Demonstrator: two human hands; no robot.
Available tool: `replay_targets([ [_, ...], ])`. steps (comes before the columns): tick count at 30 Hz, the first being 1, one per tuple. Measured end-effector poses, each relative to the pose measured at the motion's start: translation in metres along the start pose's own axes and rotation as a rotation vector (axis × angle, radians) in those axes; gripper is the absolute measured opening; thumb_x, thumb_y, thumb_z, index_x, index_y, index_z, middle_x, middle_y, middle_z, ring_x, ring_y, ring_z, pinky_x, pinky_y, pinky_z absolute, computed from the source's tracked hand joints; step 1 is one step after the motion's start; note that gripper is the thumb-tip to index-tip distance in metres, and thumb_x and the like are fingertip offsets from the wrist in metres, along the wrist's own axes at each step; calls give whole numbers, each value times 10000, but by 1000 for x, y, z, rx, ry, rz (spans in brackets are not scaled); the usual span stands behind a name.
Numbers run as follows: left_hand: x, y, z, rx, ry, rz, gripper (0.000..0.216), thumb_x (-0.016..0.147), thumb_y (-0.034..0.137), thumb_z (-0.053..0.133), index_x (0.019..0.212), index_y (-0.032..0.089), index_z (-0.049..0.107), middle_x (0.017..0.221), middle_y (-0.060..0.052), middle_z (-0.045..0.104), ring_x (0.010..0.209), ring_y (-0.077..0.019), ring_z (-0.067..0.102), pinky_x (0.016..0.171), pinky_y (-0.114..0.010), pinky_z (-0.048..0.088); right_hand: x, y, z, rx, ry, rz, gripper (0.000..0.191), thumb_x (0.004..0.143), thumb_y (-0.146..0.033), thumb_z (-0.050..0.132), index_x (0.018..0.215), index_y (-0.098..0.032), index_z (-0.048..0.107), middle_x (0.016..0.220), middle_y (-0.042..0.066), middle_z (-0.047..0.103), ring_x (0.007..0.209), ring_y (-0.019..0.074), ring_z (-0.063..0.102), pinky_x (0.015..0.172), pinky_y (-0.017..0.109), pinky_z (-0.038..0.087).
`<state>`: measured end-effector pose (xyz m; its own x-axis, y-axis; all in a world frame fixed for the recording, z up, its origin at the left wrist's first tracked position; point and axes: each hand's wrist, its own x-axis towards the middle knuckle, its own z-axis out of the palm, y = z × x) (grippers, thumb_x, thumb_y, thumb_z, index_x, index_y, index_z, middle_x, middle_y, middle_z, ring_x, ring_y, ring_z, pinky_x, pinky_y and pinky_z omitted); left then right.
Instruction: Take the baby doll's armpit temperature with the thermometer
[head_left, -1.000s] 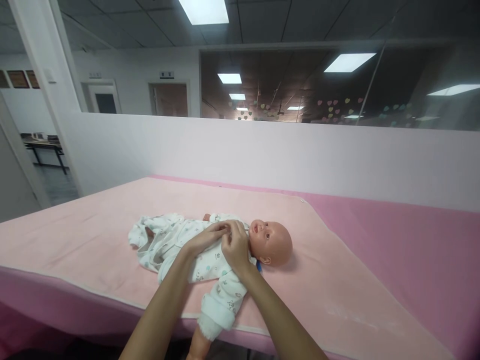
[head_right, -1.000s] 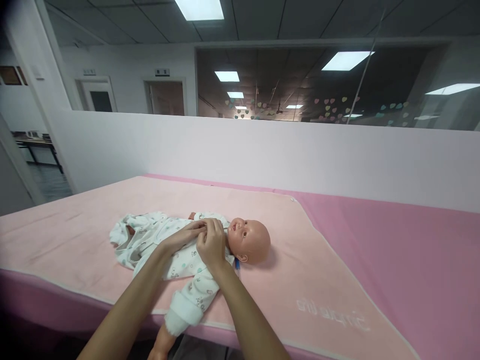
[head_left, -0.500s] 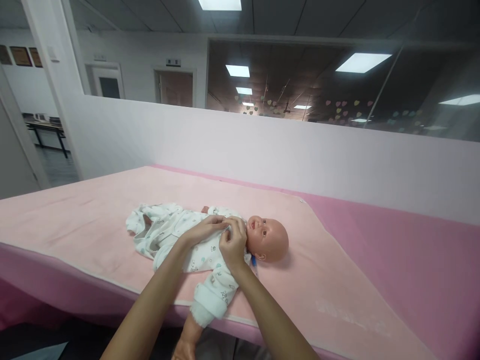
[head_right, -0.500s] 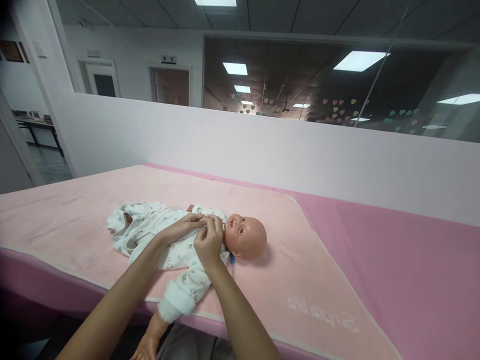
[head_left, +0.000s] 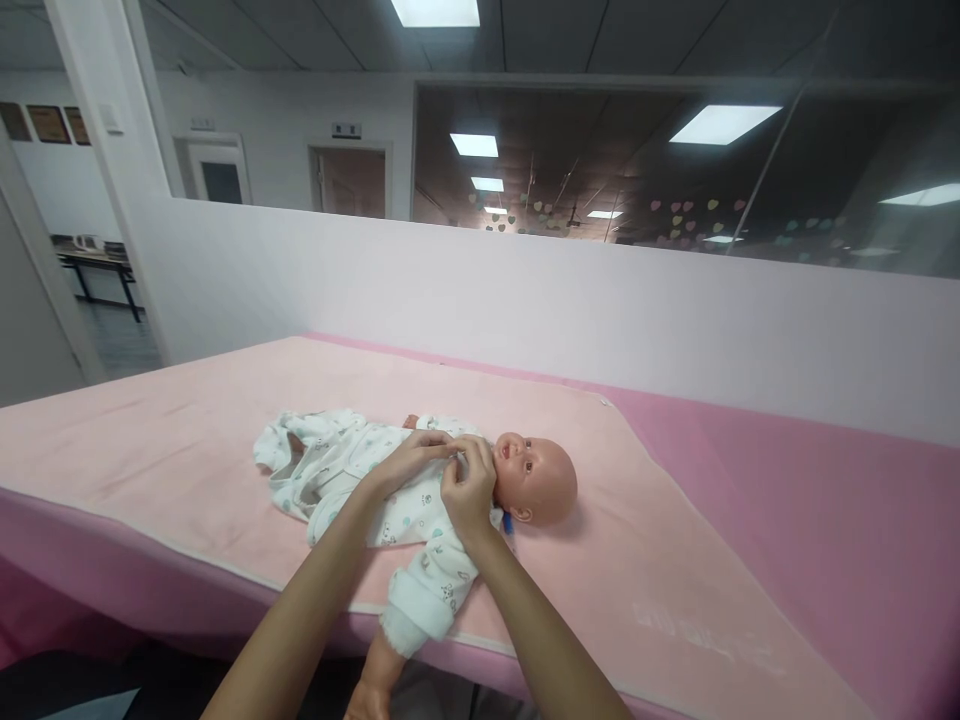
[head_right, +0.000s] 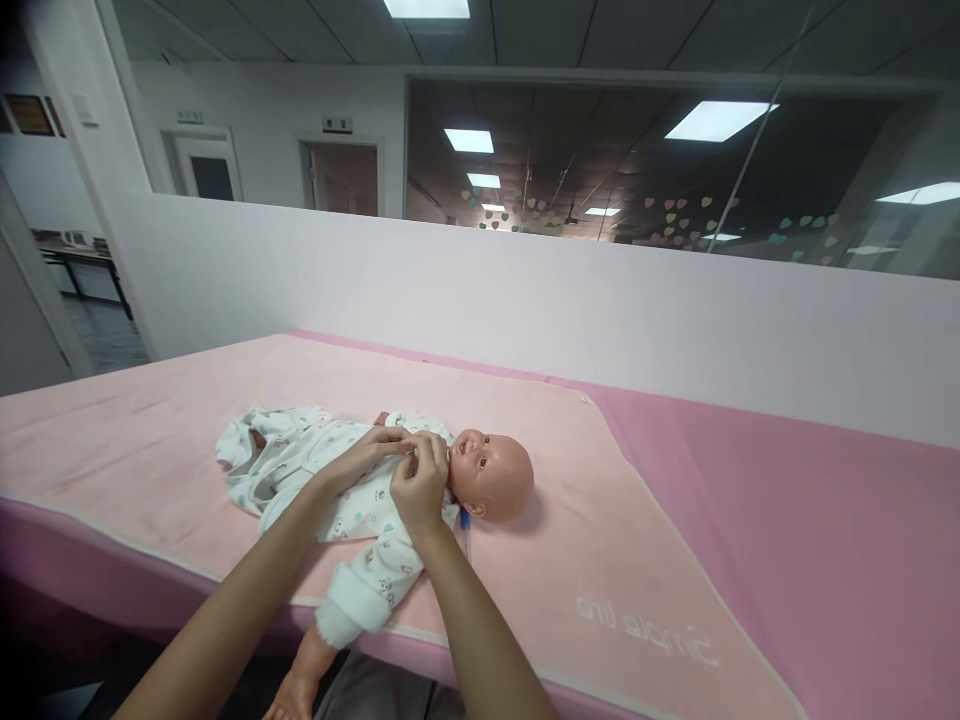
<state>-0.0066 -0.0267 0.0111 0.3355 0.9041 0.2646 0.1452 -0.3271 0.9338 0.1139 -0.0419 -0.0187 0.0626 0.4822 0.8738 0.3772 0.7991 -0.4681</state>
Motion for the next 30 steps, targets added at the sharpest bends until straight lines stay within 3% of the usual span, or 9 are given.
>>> replay_targets([
  [6, 1, -2, -2, 39, 14, 4, 211, 696, 350, 562, 696, 149, 624, 740, -30, 641, 798, -205, 572, 800, -342, 428, 0, 0, 0, -4, -3, -15, 215, 690, -41, 383, 771, -191, 513, 830, 44, 549, 837, 173, 519, 757, 304, 438],
  [15, -5, 3, 2, 26, 27, -15, 215, 697, 341, 543, 711, 143, 627, 769, -37, 627, 808, -206, 549, 746, -314, 430, -2, 0, -1, -44, -73, -41, 325, 579, -21, 381, 812, -188, 535, 896, 56, 542, 900, 190, 516, 798, 325, 440],
  [30, 1, -5, -3, -12, 19, 9, 214, 685, 349, 572, 713, 144, 629, 729, -23, 633, 771, -183, 560, 818, -328, 408, -4, -1, -1, -68, -58, -49, 313, 665, -3, 373, 840, -185, 557, 889, 56, 543, 891, 181, 507, 796, 320, 445],
])
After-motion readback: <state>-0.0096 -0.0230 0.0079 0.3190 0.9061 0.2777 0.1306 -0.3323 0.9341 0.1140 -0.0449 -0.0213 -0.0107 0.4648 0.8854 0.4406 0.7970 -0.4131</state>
